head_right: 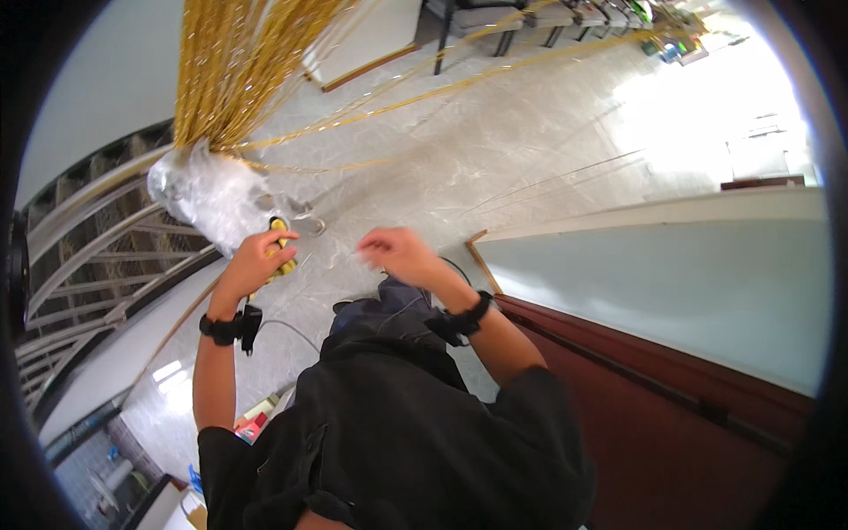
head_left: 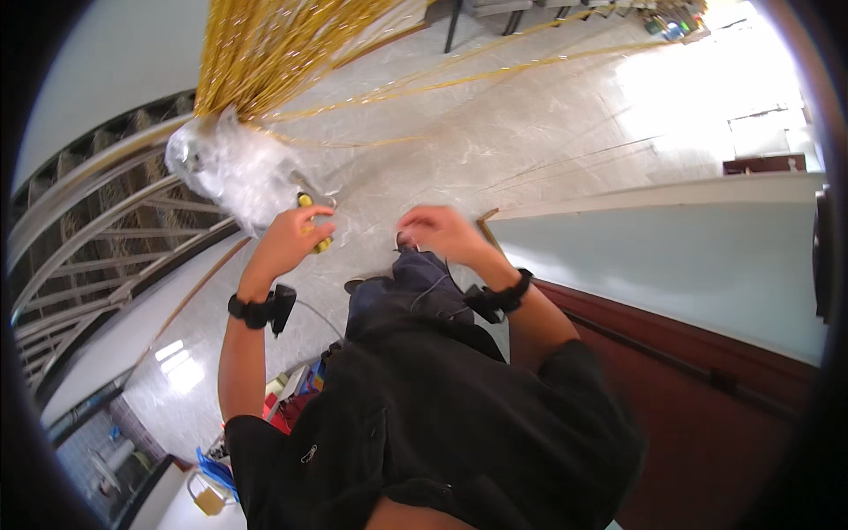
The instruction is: The person wipes the armrests and gaps of several grey chairs using a yellow cloth, passes through gold fringe curtains, wipes a glass shower door, and rinses their hands and the cloth in a sink.
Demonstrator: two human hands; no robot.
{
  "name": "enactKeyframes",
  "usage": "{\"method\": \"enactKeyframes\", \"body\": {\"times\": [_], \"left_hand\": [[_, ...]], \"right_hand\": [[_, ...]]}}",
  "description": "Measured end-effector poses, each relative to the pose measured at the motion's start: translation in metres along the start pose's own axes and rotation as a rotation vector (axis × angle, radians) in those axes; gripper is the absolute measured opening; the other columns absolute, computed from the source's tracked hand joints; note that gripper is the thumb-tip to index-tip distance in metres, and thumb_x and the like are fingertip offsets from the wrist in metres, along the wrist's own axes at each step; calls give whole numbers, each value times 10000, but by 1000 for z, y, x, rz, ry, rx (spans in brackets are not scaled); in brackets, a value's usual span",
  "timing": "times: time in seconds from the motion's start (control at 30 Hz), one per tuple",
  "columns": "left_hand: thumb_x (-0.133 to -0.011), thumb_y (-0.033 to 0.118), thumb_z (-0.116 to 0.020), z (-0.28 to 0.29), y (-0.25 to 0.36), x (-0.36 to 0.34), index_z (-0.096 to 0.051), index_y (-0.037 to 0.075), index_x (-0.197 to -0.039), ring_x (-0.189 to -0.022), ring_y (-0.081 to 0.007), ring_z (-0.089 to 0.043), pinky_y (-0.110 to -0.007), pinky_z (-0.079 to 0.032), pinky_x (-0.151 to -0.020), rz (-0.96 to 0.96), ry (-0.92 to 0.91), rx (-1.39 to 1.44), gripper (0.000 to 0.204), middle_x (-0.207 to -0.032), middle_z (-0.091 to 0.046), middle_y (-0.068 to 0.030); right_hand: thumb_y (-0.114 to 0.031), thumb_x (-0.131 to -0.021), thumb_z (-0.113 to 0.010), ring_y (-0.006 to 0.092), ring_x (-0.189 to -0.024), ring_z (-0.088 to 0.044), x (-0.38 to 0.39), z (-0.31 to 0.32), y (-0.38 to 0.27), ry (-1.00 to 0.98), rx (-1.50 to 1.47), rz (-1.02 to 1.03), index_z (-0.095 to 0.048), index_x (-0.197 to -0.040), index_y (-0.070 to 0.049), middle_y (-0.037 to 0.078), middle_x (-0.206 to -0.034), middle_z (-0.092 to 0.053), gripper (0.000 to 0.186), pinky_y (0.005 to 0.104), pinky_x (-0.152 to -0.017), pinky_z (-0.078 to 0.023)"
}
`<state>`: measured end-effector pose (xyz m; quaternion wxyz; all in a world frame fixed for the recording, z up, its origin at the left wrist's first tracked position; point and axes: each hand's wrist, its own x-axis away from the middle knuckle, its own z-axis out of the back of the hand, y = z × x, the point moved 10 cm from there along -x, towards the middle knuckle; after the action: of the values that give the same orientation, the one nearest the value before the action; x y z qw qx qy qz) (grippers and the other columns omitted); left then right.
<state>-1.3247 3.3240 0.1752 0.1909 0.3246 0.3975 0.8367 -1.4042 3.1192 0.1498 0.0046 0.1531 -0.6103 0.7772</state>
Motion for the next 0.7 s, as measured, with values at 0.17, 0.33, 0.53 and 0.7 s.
{"method": "enactKeyframes", "body": {"times": [0.17, 0.33, 0.53, 0.7], "left_hand": [[-891, 178, -615, -19, -31, 5, -643, 1, -1079, -686, -87, -610, -226, -470, -625, 41, 96, 270, 259, -784, -670, -57], [-895, 185, -612, -51, -44, -2, -654, 14, -1067, -655, -74, -597, -222, -462, -613, 103, 116, 286, 246, -729, -663, -40], [-899, 185, -610, -62, -46, 6, -653, 12, -1059, -652, -79, -600, -228, -464, -613, 183, 132, 256, 240, -722, -663, -45], [-902, 190, -609, -68, -74, 36, -662, 6, -1035, -692, -82, -609, -239, -469, -636, 277, 254, 309, 233, -757, -670, -50]], "right_hand": [[-87, -763, -776, 221, -1098, -488, 149, 221, 7, 1304, 174, 82, -368, -1359, -7, 144, -1236, -436, 726, 329, -904, -467], [-311, -880, -670, 324, -1378, -268, 202, 358, 2, 1544, 93, 413, -192, -1447, 40, 222, -1480, -239, 820, 408, -1135, -228], [-549, -996, -258, 265, -1429, -196, 139, 442, -40, 1220, -145, 473, -215, -1452, 61, 211, -1513, -259, 763, 384, -1162, -88], [-799, -768, -448, 334, -1341, -360, 61, 347, -107, 517, -274, 666, -247, -1437, 48, 260, -1378, -430, 1098, 447, -1153, -140]]}}
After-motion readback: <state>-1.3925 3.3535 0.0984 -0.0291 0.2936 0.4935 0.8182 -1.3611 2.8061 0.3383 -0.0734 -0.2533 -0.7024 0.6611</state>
